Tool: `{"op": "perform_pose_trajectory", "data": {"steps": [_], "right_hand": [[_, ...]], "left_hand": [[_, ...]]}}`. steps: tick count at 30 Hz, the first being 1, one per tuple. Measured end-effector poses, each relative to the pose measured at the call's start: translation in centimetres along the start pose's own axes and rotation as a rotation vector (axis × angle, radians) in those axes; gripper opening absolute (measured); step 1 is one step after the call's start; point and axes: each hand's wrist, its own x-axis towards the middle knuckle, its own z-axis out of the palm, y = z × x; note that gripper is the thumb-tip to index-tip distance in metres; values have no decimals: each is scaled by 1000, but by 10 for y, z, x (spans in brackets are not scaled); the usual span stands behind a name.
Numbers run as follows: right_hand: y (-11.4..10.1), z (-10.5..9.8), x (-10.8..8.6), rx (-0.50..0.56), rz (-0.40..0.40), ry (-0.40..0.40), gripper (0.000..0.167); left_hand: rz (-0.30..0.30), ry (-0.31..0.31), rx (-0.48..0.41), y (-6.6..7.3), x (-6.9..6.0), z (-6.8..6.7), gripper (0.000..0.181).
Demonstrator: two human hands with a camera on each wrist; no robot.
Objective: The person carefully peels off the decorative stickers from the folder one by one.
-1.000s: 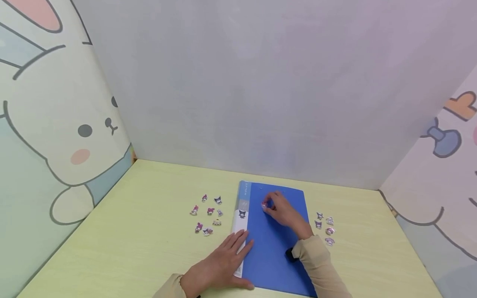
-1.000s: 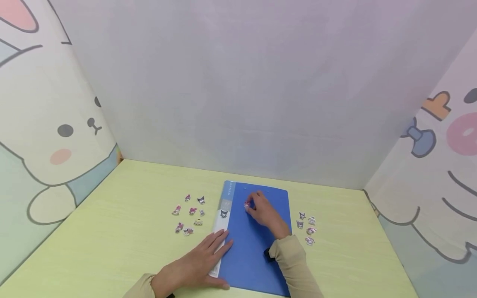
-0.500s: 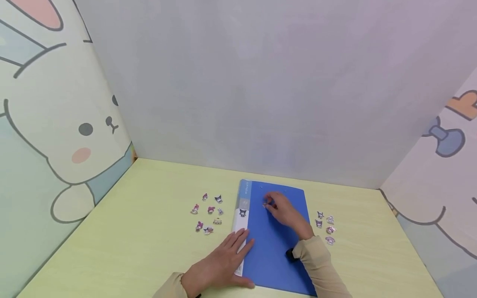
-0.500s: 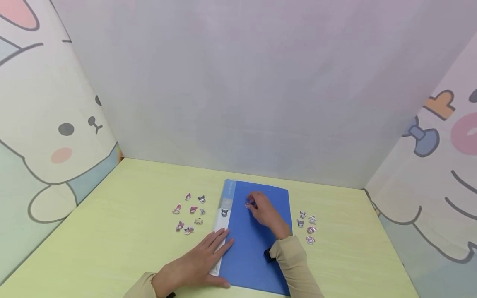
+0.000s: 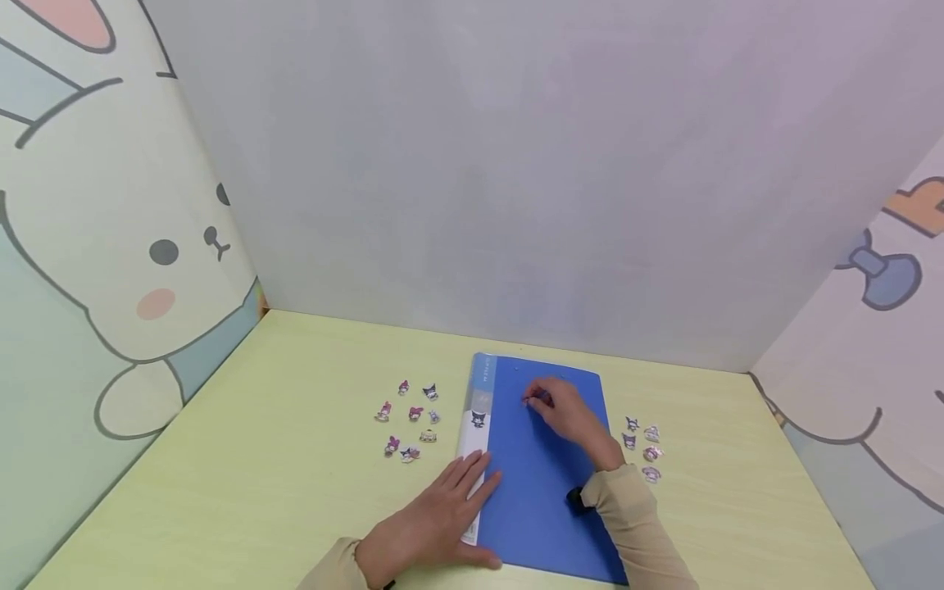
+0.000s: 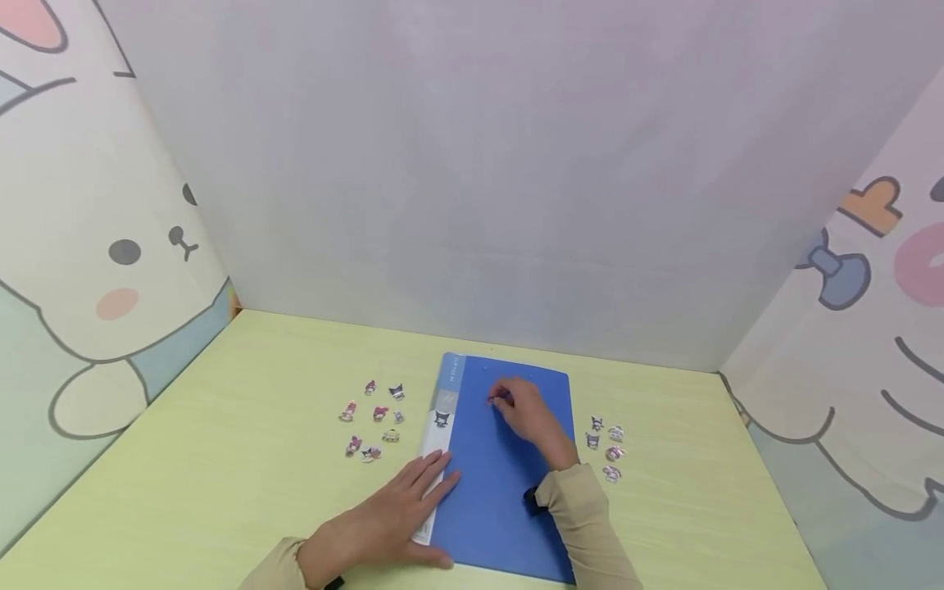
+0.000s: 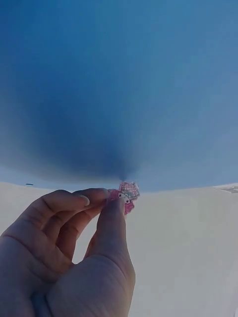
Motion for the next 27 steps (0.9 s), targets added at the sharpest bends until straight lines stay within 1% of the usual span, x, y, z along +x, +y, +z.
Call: {"op": "perform_pose_trajectory", "data": {"steps": [4, 8, 14, 19, 24, 27], "right_hand": [[-2, -4, -1, 27, -5, 15, 11], [-3, -7, -2, 20, -14, 16, 12], [-1, -8, -2, 11, -2, 3, 13], [2, -9, -4, 7, 6, 11, 14], [0, -10, -6, 5, 23, 18, 10], [0, -10, -8, 17, 41, 22, 7]], "left_hand": [[2, 1, -1, 0, -1, -1, 102], [-1, -2, -7, 0, -2, -1, 103], [-2, 0, -4, 0, -1, 0, 103], [2, 0, 2, 0, 0, 0, 102], [17, 2, -11, 0, 0, -1, 102], [13, -5, -21, 0, 0, -2, 103]]}}
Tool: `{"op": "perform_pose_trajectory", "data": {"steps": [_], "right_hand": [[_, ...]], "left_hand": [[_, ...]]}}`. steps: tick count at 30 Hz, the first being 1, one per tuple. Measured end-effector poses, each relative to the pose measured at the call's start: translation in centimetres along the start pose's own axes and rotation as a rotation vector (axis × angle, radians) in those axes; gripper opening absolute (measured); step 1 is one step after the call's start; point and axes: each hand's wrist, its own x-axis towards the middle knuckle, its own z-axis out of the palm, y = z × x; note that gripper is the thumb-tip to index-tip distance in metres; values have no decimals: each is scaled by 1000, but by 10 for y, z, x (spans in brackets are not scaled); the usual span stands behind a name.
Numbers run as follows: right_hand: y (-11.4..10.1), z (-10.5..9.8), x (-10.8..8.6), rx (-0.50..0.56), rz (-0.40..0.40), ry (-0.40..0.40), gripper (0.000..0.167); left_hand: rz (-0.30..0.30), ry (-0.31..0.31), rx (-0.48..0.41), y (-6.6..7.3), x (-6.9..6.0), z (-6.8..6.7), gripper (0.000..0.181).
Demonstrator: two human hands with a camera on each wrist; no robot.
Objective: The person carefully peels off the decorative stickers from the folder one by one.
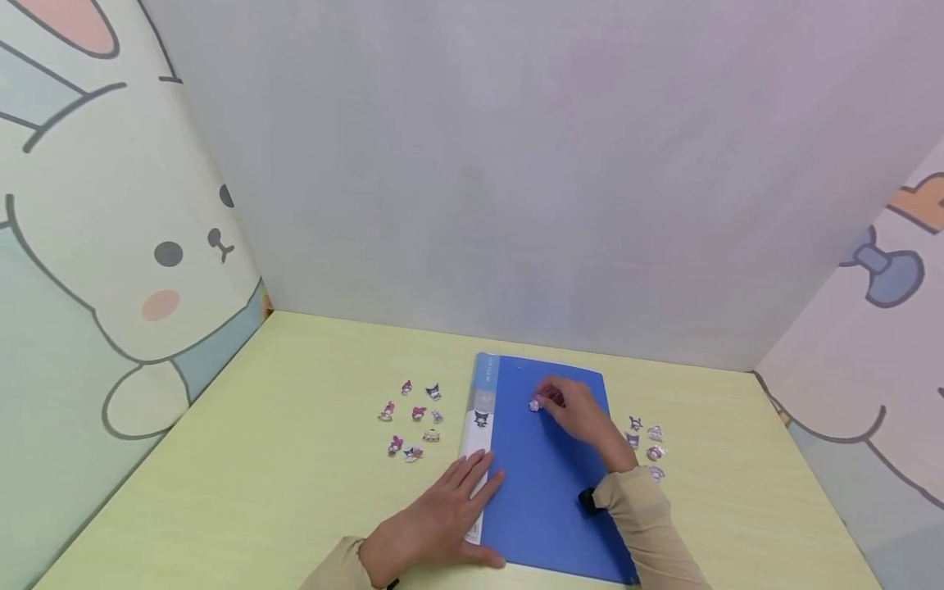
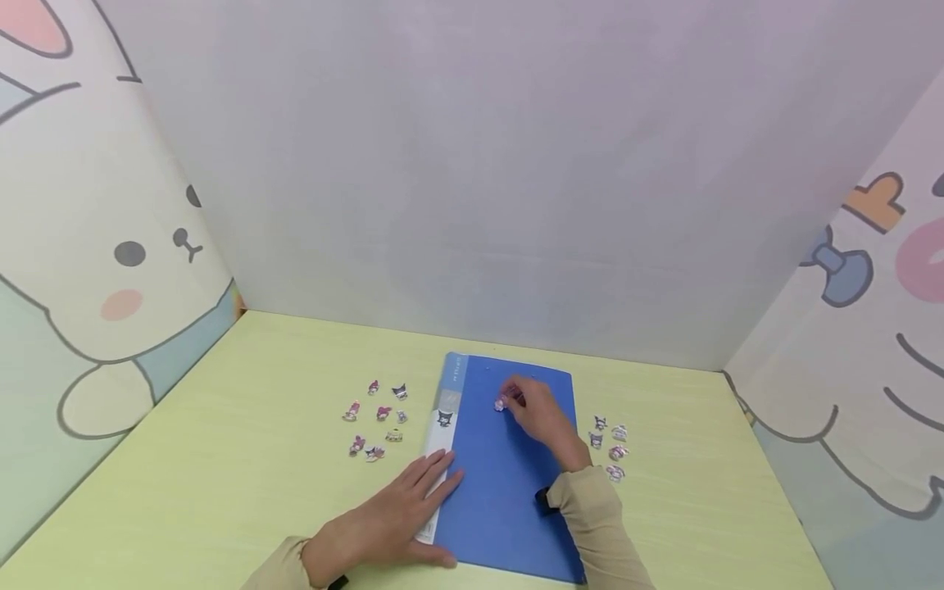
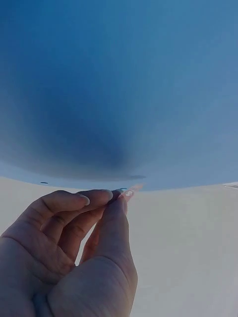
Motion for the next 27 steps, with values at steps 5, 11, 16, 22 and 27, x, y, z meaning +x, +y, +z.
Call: {"op": "perform_pose_trajectory", "data": {"steps": [5, 11, 16, 22, 27], "right_hand": [[1, -2, -3, 11, -23, 20, 5], [5, -5, -7, 0, -29, 24, 6], [9, -7, -10, 4, -17, 13, 4], [15, -10, -14, 10, -9, 8, 5], [17, -11, -17, 1, -7, 13, 5]], "left_hand": [[-11, 6, 24, 1, 0, 0, 103], [-18, 6, 32, 1, 0, 2, 103], [-18, 8, 32, 0, 1, 3, 103], [-13, 14, 31, 1, 0, 2, 103], [-10, 17, 26, 1, 1, 2, 103]]}}
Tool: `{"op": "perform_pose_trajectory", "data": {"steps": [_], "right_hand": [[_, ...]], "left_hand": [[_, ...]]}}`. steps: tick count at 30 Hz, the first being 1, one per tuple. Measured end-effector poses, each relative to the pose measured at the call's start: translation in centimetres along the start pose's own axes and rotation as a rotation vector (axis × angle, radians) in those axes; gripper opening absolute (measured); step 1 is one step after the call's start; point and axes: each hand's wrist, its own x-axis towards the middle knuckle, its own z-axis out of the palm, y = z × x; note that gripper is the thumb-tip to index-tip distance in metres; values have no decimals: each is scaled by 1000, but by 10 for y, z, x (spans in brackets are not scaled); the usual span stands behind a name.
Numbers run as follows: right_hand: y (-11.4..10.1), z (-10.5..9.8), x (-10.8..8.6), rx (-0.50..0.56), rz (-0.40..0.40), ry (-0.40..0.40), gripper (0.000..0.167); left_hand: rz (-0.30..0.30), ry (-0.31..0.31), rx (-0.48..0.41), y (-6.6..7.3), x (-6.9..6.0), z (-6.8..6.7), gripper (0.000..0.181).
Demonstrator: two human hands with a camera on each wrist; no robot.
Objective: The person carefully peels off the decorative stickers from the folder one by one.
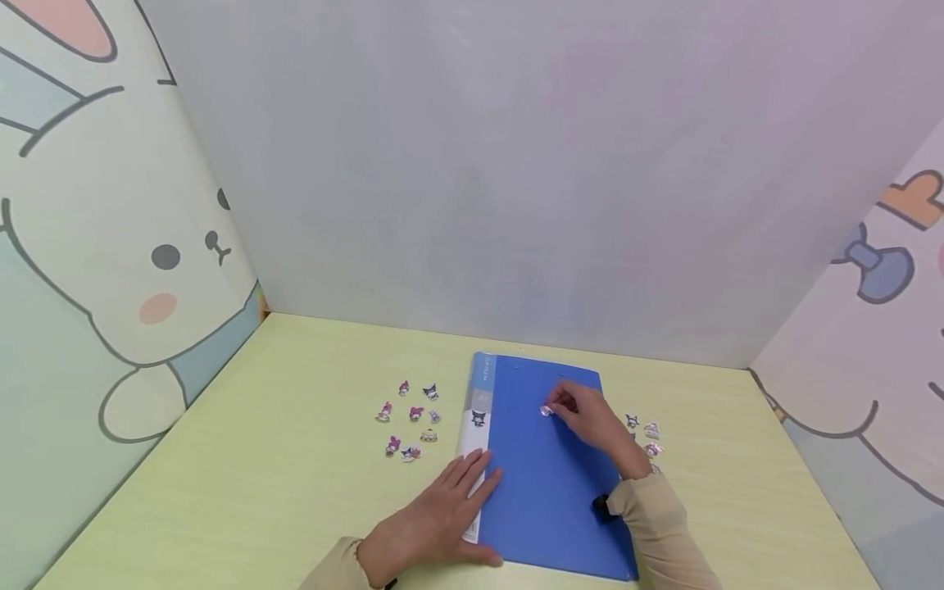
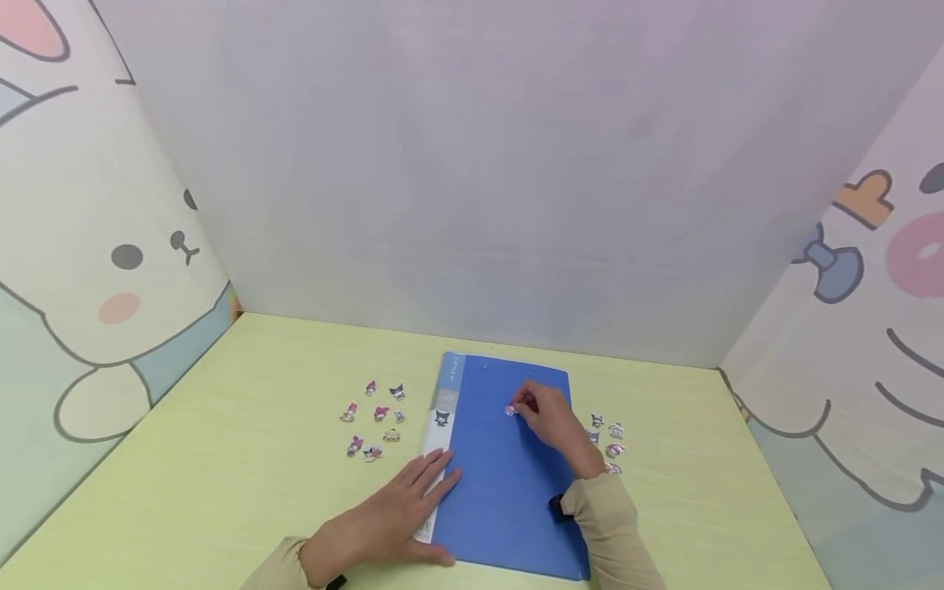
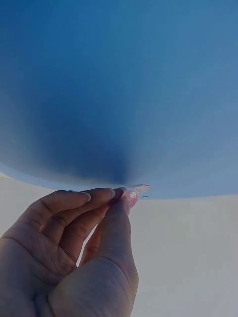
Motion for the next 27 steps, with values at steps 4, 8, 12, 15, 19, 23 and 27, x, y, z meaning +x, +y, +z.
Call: {"op": "perform_pose_trajectory", "data": {"steps": [4, 8, 12, 15, 19, 23, 27], "right_hand": [[0, -1, -2, -6, 11, 4, 7], [1, -3, -4, -4, 21, 5, 8], [1, -5, -8, -20, 25, 12, 10], [1, -7, -11, -29, 33, 17, 12], [4, -10, -15, -27, 39, 20, 12], [8, -13, -18, -24, 24, 17, 11], [10, -16, -21, -15, 23, 18, 11]], "left_hand": [[-6, -3, -6, 0, 0, 0, 103], [-2, 1, -4, 1, 0, -1, 102], [5, 3, -6, 1, -1, -3, 102], [8, 5, -12, 2, -1, -4, 103], [10, 6, -19, 1, -1, -3, 103], [7, 2, -31, 0, 0, -2, 103], [10, -1, -39, -1, 1, -2, 104]]}}
